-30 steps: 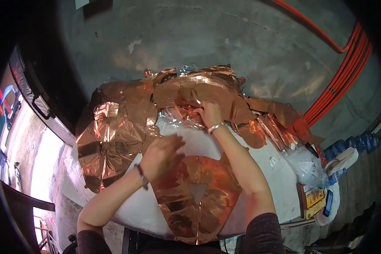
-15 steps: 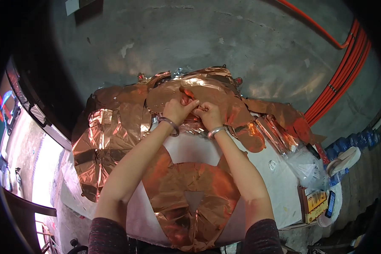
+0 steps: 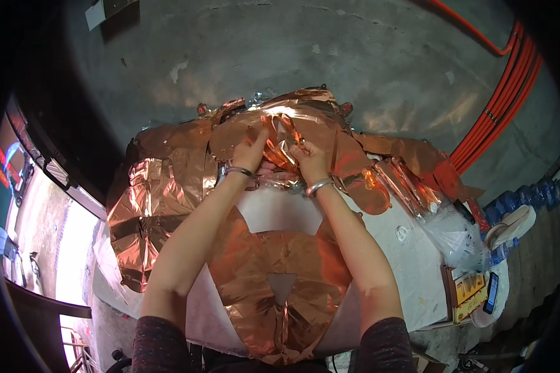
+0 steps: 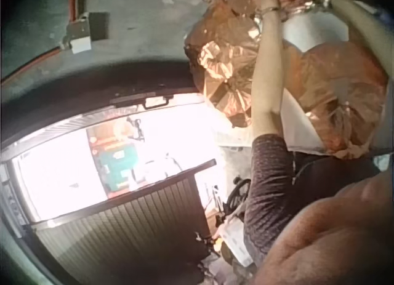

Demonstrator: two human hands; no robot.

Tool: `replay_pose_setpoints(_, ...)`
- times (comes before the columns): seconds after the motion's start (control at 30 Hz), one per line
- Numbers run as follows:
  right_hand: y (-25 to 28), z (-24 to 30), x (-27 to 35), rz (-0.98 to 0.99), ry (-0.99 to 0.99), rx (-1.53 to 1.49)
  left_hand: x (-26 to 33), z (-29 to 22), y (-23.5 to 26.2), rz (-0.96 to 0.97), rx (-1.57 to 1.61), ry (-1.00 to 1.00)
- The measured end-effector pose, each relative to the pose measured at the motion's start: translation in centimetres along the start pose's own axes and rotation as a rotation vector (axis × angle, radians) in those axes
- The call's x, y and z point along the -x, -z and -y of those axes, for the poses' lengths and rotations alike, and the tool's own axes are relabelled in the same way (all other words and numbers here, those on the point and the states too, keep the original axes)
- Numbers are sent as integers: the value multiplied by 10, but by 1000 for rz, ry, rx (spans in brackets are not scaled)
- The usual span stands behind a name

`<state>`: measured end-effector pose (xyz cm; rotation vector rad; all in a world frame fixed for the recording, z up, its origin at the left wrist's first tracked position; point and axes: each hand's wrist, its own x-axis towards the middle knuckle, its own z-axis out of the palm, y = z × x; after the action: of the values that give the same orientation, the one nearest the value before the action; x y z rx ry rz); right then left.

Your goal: The person folds a foil balloon and inserts it along with a cardboard backing into a plastic packaging sleeve. The person then unfolds another foil balloon on the table, flattens it out, and folds it up.

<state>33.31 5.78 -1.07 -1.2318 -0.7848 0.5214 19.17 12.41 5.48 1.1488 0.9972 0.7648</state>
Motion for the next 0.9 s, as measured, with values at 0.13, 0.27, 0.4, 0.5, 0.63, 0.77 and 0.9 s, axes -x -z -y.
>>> replay_pose_setpoints(0.13, 4, 22, -12, -378, 709, 480, -34, 18, 24, 51, -239, -214)
replay_pose_setpoints(0.27, 30, 35, -27, -288, 356, 397, -30, 27, 14, 33, -225, -123)
replay_pose_setpoints(0.4, 40, 34, -27, -206, 463, 451, -22, 16, -3, -307, -565, -1064)
replay_pose_setpoints(0.5, 9, 58, -2, -119, 410, 503, -13, 9, 2, -192, -711, -1396)
replay_pose_setpoints(0.63, 1, 61, 5, -49, 428, 395, -16, 29, -20, 89, -684, -947)
replay_pose_setpoints(0.77, 11, 61, 16, -2, 408, 488, 9, -4, -40, 151, -96, -235)
replay_pose_setpoints(0.9, 15, 53, 21, 50, 460, 503, -14, 5, -31, 158, -44, -115)
